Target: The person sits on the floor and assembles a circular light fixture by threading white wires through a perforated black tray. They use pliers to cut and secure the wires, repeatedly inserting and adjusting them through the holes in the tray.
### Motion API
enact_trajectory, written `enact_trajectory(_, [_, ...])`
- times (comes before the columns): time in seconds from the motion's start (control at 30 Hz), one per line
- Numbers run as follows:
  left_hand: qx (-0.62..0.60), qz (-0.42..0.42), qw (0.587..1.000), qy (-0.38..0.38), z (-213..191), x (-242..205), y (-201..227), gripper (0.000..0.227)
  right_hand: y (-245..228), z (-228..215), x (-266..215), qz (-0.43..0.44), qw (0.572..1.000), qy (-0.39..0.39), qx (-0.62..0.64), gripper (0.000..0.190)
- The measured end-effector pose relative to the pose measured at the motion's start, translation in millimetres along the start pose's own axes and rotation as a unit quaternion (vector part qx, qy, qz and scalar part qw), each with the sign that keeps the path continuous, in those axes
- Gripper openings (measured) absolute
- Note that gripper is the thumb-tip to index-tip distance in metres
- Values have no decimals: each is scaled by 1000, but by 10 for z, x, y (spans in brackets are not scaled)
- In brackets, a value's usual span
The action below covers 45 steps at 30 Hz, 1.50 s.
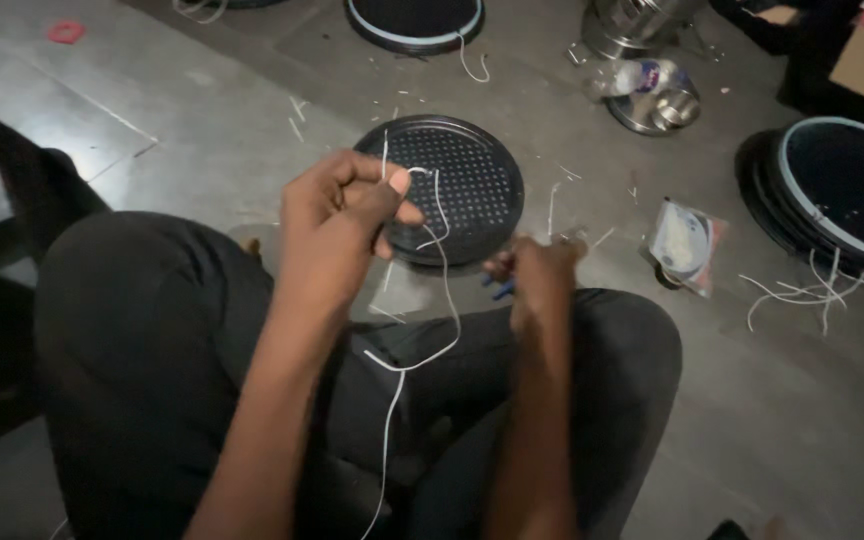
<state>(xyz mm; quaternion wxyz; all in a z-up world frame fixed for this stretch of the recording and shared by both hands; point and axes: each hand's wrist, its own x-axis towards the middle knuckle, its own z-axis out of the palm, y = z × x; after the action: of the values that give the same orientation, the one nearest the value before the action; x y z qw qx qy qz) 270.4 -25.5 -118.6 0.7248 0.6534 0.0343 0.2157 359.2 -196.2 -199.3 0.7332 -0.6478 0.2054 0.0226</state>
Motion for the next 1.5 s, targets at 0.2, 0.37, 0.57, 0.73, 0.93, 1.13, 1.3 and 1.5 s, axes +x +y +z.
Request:
enact_trajectory(0.2, [-32, -122, 992, -2, 167, 870, -731, 17, 333, 620, 484, -84, 992, -65, -69, 42])
enact_trajectory(0.37, [41, -33, 998, -47, 87, 1832, -1771, 21, 479, 1135, 1485, -306, 917, -74, -246, 24])
enact_trajectory(0.57, [38, -274, 959, 66, 50, 2509, -3087, 21, 918, 1670, 2391, -206, 874, 29, -439, 27])
enact_trajectory(0.73, [9, -344, 929, 140, 129, 2710, -3480, 31, 1025, 1928, 2604, -224, 840, -15, -494, 33])
enact_trajectory(0.93, [122, -314, 920, 199, 117, 2634, -3422, 34, 1070, 2015, 2616, -252, 770, -12, -586, 27])
enact_trajectory(1.13, [99, -342, 920, 165, -69, 2400, -3351, 27, 1009, 1813, 2312, -258, 879, 20, -401, 34])
enact_trajectory(1.3, [-194, -322, 927, 10, -79, 2034, -3162, 23, 817, 1573, 1730, -276, 908, 21, -315, 36])
enact_trajectory(1.5, [-184, -331, 921, -94, -224, 1616, -2621, 23, 737, 1270, 1133, -240, 958, -39, -152, 24])
